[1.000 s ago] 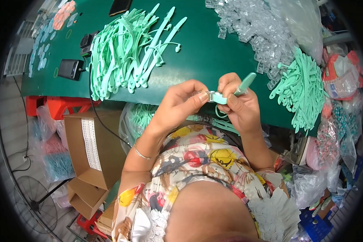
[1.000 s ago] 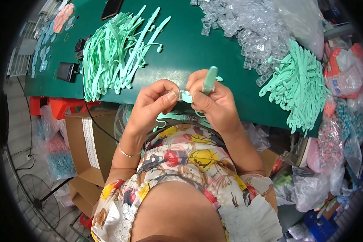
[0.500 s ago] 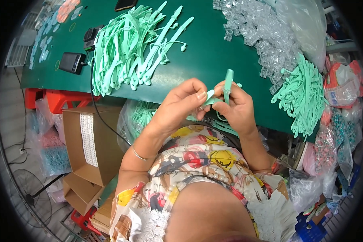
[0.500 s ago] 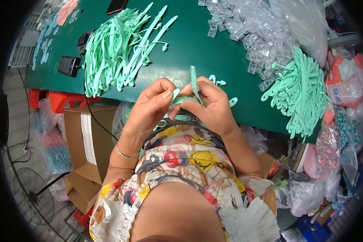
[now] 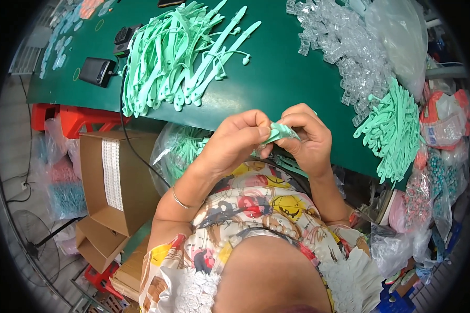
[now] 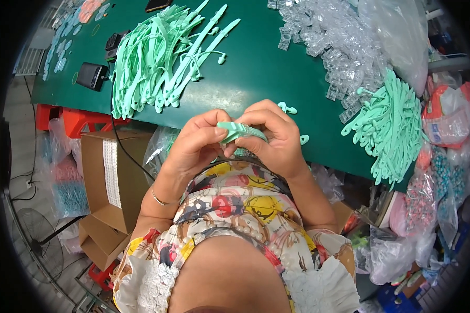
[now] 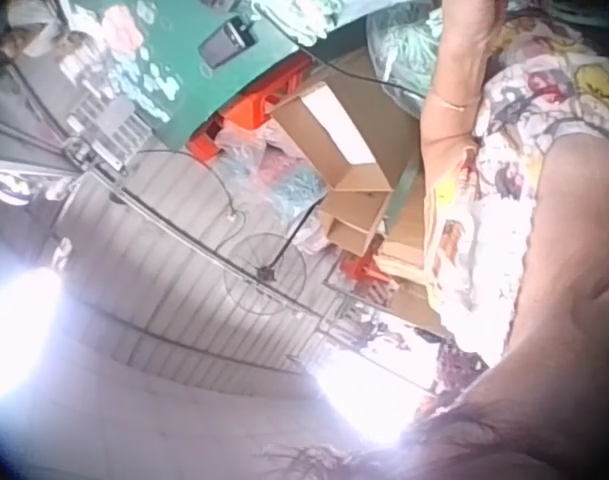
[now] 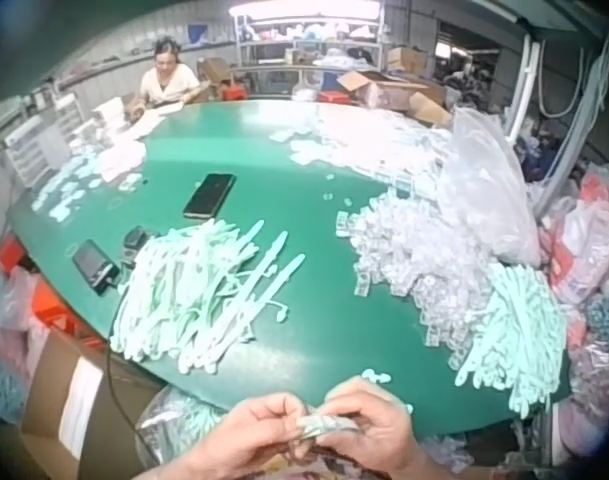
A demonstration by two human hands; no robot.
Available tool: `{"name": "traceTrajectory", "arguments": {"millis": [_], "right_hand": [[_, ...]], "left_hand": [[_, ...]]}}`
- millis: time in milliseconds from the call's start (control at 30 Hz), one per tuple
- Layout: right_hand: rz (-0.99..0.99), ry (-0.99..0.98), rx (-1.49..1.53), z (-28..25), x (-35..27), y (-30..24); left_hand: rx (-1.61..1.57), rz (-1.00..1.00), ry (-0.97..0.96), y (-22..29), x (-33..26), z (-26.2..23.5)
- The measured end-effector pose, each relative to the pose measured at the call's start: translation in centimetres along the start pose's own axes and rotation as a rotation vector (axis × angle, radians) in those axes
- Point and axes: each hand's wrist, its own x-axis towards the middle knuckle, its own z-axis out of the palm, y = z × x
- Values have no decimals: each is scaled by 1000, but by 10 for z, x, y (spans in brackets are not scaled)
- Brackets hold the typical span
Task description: Attaching plastic clips to green fabric straps at a production table.
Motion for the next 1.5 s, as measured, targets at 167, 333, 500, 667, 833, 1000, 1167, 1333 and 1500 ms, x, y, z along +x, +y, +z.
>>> {"name": "traceTrajectory", "arguments": {"millis": [167,333,500,667,833,1000,1167,1333,1500], "right_hand": [[21,-24,99,1,1,2],[22,-26,142,1,1,6],[47,-36,184,2,2,7],[38,-45,190,-2,0,10],[9,-52,177,-1,0,9],[34,-54,193,0,0,5],[-129,8,-234,-5,6,0],[167,312,326,-18,3,-12],[390,-3,-164,0,6,-26]], "left_hand": [[0,17,16,-1,-2,-2],[-34,14,36,-1,-4,-2],[-5,21,76,0,-4,1],[-20,44,88,-4,-5,3],[-12,46,101,-5,-6,6],[-40,36,77,-9,-4,3],[-105,126,75,-10,3,3],[226,322,208,-4,-6,-2],[719,498,105,-8,1,-5]]}}
